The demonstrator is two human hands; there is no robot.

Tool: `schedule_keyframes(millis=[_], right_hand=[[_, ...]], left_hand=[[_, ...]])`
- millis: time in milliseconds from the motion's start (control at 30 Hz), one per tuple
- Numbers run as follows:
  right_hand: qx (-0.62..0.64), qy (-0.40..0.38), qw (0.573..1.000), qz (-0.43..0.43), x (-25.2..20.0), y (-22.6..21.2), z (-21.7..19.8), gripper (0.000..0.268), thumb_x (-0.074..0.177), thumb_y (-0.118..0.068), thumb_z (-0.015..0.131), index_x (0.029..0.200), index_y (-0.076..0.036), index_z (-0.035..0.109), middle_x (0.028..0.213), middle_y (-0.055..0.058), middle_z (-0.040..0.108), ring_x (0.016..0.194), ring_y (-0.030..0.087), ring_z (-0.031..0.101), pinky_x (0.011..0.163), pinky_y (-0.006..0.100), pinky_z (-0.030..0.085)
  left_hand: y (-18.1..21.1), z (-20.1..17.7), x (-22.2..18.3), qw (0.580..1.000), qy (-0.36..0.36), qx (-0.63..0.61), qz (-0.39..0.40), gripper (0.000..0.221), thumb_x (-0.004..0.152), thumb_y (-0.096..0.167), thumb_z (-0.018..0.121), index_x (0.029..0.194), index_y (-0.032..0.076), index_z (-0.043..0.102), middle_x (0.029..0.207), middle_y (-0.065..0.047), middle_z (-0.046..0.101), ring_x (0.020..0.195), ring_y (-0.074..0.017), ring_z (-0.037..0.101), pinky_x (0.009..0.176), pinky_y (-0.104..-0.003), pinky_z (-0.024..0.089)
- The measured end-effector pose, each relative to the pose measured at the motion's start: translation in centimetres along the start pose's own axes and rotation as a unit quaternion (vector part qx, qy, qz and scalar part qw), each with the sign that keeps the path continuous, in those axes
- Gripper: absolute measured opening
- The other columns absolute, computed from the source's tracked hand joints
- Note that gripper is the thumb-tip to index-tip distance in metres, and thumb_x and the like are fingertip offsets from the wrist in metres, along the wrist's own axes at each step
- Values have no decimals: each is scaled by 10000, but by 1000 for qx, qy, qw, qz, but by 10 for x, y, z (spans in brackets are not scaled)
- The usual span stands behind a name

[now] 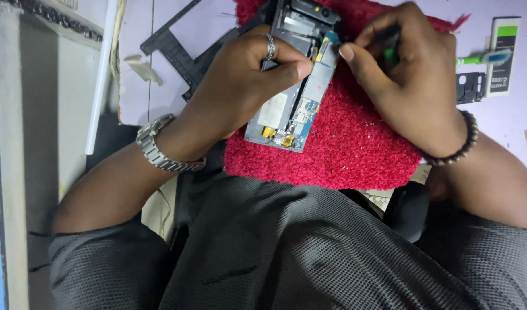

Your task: Unscrewing and removing the motherboard from a mobile phone during a repair process.

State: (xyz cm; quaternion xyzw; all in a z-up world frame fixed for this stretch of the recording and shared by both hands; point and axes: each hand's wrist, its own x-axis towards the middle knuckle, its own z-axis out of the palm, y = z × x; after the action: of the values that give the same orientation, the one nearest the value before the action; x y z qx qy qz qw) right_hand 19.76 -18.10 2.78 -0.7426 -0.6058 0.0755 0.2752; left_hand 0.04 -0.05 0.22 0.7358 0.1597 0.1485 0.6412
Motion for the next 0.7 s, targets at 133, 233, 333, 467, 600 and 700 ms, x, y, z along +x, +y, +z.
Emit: schedule_keyframes(millis=[133,233,333,467,600,700], right_hand=[[-33,-45,994,-95,-13,-14,-10,162,1227,-53,859,1217,53,737,1136,176,779,918,283,728,836,396,535],[-71,-94,975,-187,-14,-27,-6,161,1163,-111,739,1229,21,802,1108,164,815,874,289,757,781,392,564],[-104,-66,947,-296,-17,-36,7,277,1113,-289,820,1210,-29,821,859,47,766,677,164,714,536,345,546],[-139,-91,940,-299,-21,-38,17,582,1074,-512,880,1340,-15,734,820,19,724,727,181,752,579,326,550],[-94,-114,946,-289,-19,-33,18,485,1074,-387,896,1322,-13,712,905,57,768,745,201,743,577,352,552],[-77,-117,945,-295,-16,-34,17,430,1073,-339,894,1283,-10,713,980,74,796,769,217,759,617,361,600]], left_hand=[[-6,0,3,999,8,14,36,237,1020,301,686,1026,87,788,1092,-36,720,1051,-157,736,926,-308,529],[-16,4,6,996,28,22,80,181,1014,254,707,990,100,801,1015,-16,708,974,-119,704,859,-293,501],[-15,5,8,996,32,47,63,159,952,185,696,999,123,835,1007,8,731,962,-104,732,874,-259,516],[-21,8,12,996,21,55,71,189,981,162,647,997,140,834,1055,-3,747,993,-121,759,906,-267,534],[-23,10,14,994,29,65,82,187,952,138,657,1001,136,838,1035,10,804,1005,-122,759,894,-271,547],[-25,11,15,995,25,40,89,163,964,121,677,1032,116,825,1054,4,812,984,-117,770,873,-260,566]])
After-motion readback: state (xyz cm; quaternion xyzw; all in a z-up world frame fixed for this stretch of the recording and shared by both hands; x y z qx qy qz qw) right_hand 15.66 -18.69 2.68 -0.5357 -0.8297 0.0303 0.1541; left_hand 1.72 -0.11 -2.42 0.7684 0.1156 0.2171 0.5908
